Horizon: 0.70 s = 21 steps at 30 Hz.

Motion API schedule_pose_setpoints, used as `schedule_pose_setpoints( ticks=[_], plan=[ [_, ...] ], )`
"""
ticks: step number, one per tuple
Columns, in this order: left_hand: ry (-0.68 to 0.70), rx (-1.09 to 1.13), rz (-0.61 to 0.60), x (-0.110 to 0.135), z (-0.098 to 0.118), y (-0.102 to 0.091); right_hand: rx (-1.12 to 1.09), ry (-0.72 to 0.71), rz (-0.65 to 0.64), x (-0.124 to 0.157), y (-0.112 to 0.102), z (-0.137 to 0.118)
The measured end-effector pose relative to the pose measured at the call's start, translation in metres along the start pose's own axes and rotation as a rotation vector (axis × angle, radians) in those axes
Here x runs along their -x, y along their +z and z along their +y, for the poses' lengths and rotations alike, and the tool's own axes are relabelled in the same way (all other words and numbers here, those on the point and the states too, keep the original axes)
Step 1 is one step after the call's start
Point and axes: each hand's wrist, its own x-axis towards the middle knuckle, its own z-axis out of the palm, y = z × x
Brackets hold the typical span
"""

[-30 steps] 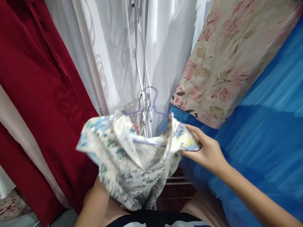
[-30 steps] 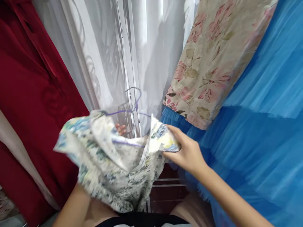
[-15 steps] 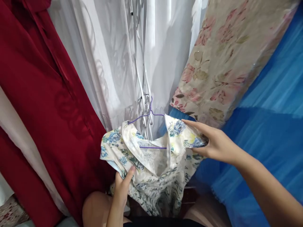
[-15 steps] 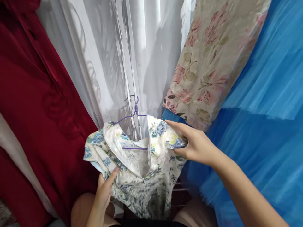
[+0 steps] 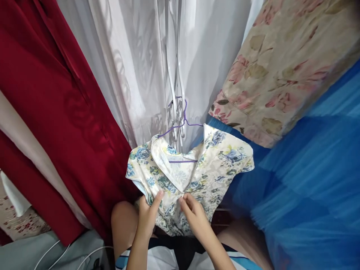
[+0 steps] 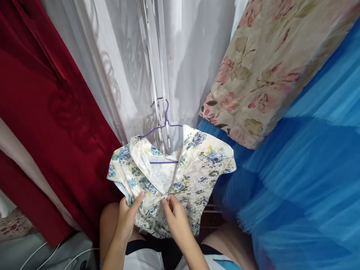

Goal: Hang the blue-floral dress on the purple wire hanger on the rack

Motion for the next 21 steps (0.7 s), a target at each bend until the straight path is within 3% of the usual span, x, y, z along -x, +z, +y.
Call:
schedule_pose_setpoints(
  ticks=[4,6,10,11,12,13,16,18,21],
  plan=[
    [0.025,-0.012,0.001,0.006,0.007,0.0,-0.076,0.037,0.019,-0.012,-0.001,-0.01],
    [0.121,-0.05,0.053,0.006,0.007,0.0,-0.135,0.066,0.026,-0.009,-0.007,-0.01],
    [0.712,-0.166,0.427,0.008,-0.007,0.005,-0.195,0.154,0.006,0.002,-0.016,-0.005],
    [0.802,-0.213,0.443,0.011,-0.013,0.008,-0.204,0.171,-0.009,0.004,-0.017,-0.004],
    [0.821,-0.269,0.384,0.016,-0.02,0.013,-0.216,0.185,-0.031,0.006,-0.018,-0.004],
    [0.769,-0.332,0.245,0.021,-0.027,0.018,-0.237,0.198,-0.059,0.007,-0.018,-0.005],
    [0.466,-0.448,-0.186,0.039,-0.042,0.035,-0.333,0.244,-0.152,0.012,-0.016,-0.012],
    [0.37,-0.48,-0.264,0.046,-0.046,0.043,-0.372,0.277,-0.182,0.015,-0.016,-0.02],
    [0.417,-0.532,-0.297,0.045,-0.043,0.048,-0.362,0.272,-0.124,0.01,-0.023,-0.036]
  ],
)
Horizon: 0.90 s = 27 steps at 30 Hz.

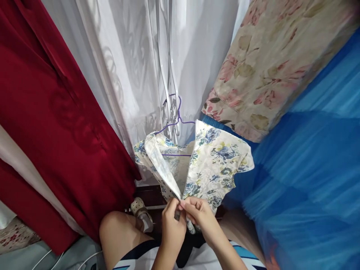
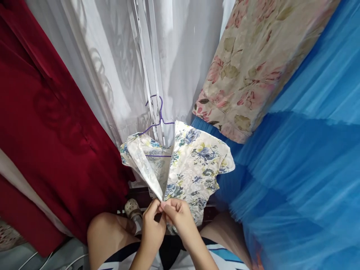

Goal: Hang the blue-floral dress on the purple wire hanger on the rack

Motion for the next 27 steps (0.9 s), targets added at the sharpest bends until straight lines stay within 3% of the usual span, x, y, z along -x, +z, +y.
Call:
schedule_pose_setpoints(
  ticks=[4,8,11,13,16,18,22,27],
  plan=[
    [0.126,-0.15,-0.231,-0.013,0.012,-0.007,-0.018,-0.162,0.127,-0.025,-0.012,-0.051],
    [0.22,-0.375,-0.418,-0.018,0.028,-0.007,-0.076,-0.328,0.105,-0.06,-0.017,-0.122],
    [0.261,-0.516,-0.472,-0.016,0.029,-0.004,-0.108,-0.373,0.052,-0.071,-0.015,-0.163],
    [0.282,-0.524,-0.49,-0.016,0.025,-0.004,-0.14,-0.399,0.028,-0.071,-0.015,-0.176],
    [0.28,-0.358,-0.524,-0.028,0.029,-0.014,-0.165,-0.434,0.028,-0.065,-0.017,-0.174],
    [0.264,-0.175,-0.435,-0.048,0.043,-0.028,-0.151,-0.441,0.048,-0.059,-0.017,-0.166],
    [0.354,0.015,-0.042,-0.105,0.092,-0.058,-0.058,-0.459,0.088,-0.046,-0.013,-0.155],
    [0.711,-0.076,0.038,-0.154,0.13,-0.064,0.113,-0.551,0.098,-0.041,-0.008,-0.152]
  ],
)
